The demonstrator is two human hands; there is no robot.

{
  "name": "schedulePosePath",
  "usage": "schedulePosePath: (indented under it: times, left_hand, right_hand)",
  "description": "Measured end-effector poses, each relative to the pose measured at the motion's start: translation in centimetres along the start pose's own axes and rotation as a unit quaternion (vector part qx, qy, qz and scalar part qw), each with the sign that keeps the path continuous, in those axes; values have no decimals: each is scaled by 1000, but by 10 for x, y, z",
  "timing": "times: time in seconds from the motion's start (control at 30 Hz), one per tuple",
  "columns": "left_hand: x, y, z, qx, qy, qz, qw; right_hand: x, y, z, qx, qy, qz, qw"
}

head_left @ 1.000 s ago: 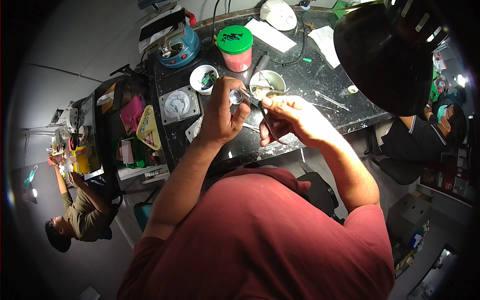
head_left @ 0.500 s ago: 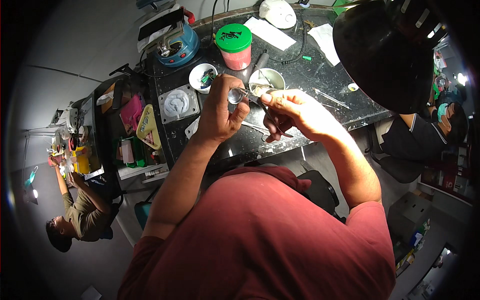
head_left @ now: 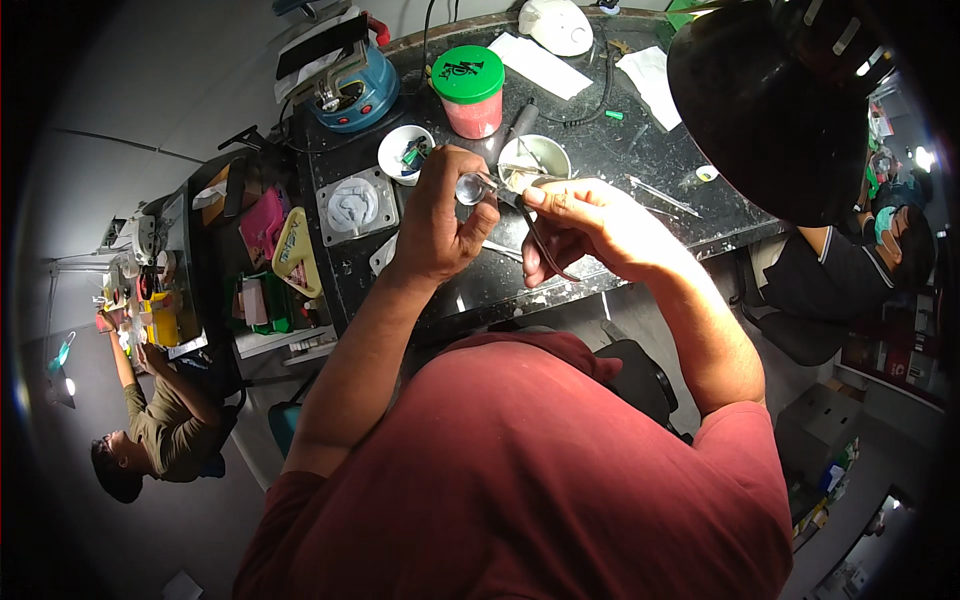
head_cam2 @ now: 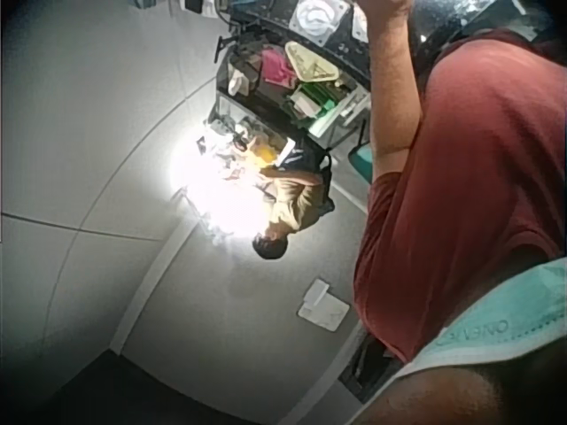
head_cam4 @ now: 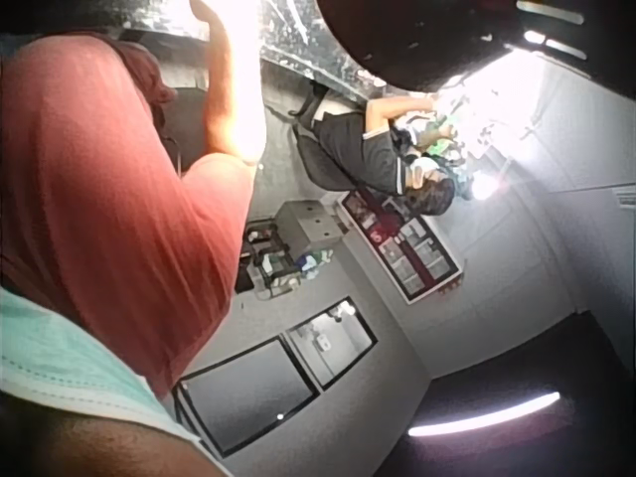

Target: The person picks up a metal dental articulator and a white plaster dental model, then fits the model onto the base of the articulator and adjusts the black hinges and screws by hand.

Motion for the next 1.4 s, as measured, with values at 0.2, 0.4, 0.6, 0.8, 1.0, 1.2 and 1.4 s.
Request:
schedulePosePath:
  times: [0.2,0.4,0.6,0.8,1.0,1.2,1.4]
  left_hand:
    - [0,2,1,-7,5,6,1000]
    - [0,5,3,-26,16,34,999]
    - [1,5,3,-20,18,35,999]
    - [4,6,3,6,-3,23,1000]
    - [4,6,5,-6,-7,16,1000]
    - [4,4,6,21,-12,1,1000]
    - [6,3,6,28,-26,-8,999]
  right_hand:
    - [1,2,1,-2,-8,8,1000]
    - [0,7,3,-18,5,62,998]
    - [1,6,4,26,-23,19,999]
    - [1,2,1,12,-4,-7,1000]
    - [3,0,2,11,-18,2,1000]
    - [9,2,5,34,-21,-42,998]
    - [1,-3,-1,24,12,-19,999]
Point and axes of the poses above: each hand's wrist, its own z-axis towards the middle knuckle, its own x-axis out of the back of the hand, y = z × x, the point moved 3 cm from there along z, towards the middle knuckle, and after that the axes turned 3 degrees about -z, right-handed, at the moved point
